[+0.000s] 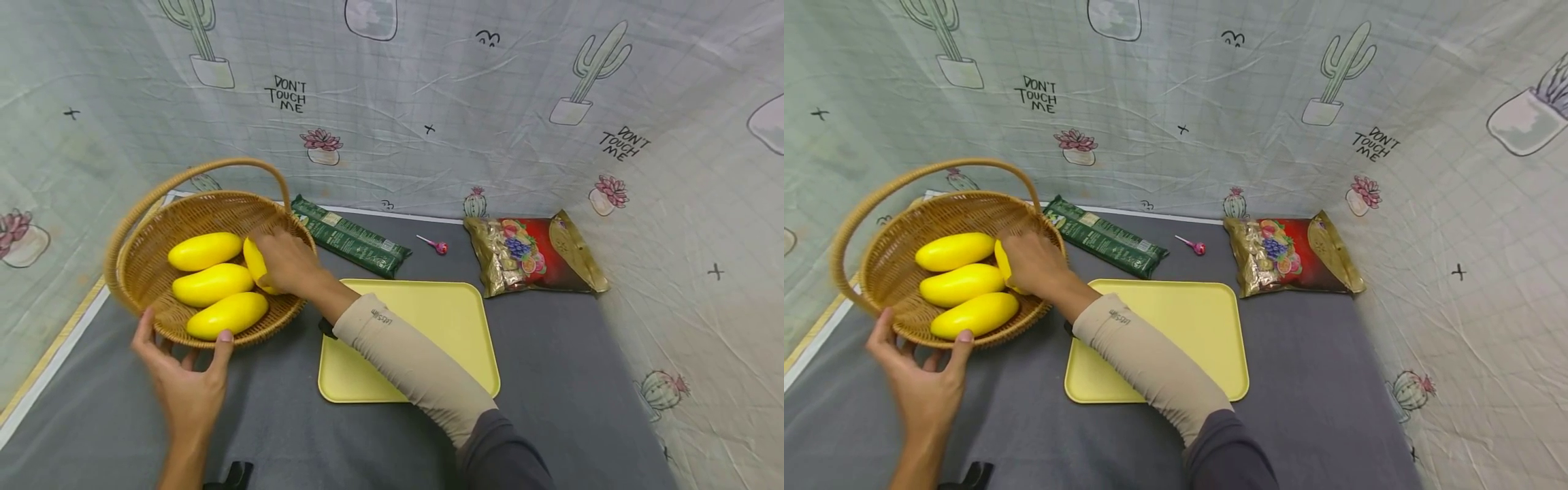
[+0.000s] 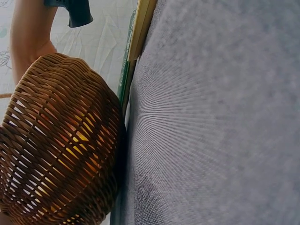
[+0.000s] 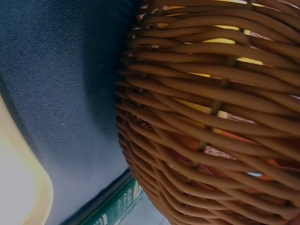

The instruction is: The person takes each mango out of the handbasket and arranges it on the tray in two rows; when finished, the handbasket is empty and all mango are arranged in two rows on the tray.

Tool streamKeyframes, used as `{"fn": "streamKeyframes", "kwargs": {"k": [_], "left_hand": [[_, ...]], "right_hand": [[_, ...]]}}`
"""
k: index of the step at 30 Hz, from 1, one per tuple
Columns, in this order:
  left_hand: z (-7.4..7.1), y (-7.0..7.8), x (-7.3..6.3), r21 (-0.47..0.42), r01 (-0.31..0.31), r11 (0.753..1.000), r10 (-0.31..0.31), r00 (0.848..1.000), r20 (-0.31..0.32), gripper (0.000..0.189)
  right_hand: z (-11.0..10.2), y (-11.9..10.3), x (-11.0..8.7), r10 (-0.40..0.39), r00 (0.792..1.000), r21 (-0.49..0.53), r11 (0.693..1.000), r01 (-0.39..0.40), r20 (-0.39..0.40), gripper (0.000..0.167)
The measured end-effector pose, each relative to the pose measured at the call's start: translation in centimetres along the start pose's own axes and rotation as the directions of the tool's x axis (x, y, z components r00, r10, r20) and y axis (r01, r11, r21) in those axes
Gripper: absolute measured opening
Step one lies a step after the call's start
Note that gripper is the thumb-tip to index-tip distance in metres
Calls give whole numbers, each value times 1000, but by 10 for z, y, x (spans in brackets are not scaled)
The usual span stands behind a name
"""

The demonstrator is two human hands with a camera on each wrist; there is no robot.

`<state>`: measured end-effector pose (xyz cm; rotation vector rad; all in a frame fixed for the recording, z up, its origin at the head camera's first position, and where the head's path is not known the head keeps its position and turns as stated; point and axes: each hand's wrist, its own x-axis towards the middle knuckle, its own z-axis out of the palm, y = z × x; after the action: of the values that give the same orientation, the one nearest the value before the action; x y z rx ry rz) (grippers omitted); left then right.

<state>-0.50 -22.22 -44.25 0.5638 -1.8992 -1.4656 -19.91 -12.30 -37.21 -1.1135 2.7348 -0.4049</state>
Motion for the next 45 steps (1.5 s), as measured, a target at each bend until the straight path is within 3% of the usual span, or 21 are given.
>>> {"fn": "streamKeyframes", "kwargs": {"k": [6,11,21,27,32,45], "left_hand": [[0,0,1,5,-19,1000,19,1000,3,103],[0,0,2,-6,-23,1000,23,1000,9,103],[-1,0,1,-27,-20,999,20,1000,23,102],[-2,0,1,-13,-26,1000,27,999,23,101],[-2,1,0,-8,-19,1000,19,1000,17,100],[-2,1,0,24,-15,1000,14,1000,8,101]], "right_hand": [[3,4,1,-26,1000,-24,999,26,-14,69],[-2,4,-6,-51,998,-12,999,51,-42,74],[-20,9,-32,-116,985,127,983,132,-128,78],[-32,21,-53,-110,973,260,952,162,-205,77],[-41,31,-68,-113,959,310,931,194,-262,76],[-54,63,-102,-54,953,516,831,209,-298,76]]}}
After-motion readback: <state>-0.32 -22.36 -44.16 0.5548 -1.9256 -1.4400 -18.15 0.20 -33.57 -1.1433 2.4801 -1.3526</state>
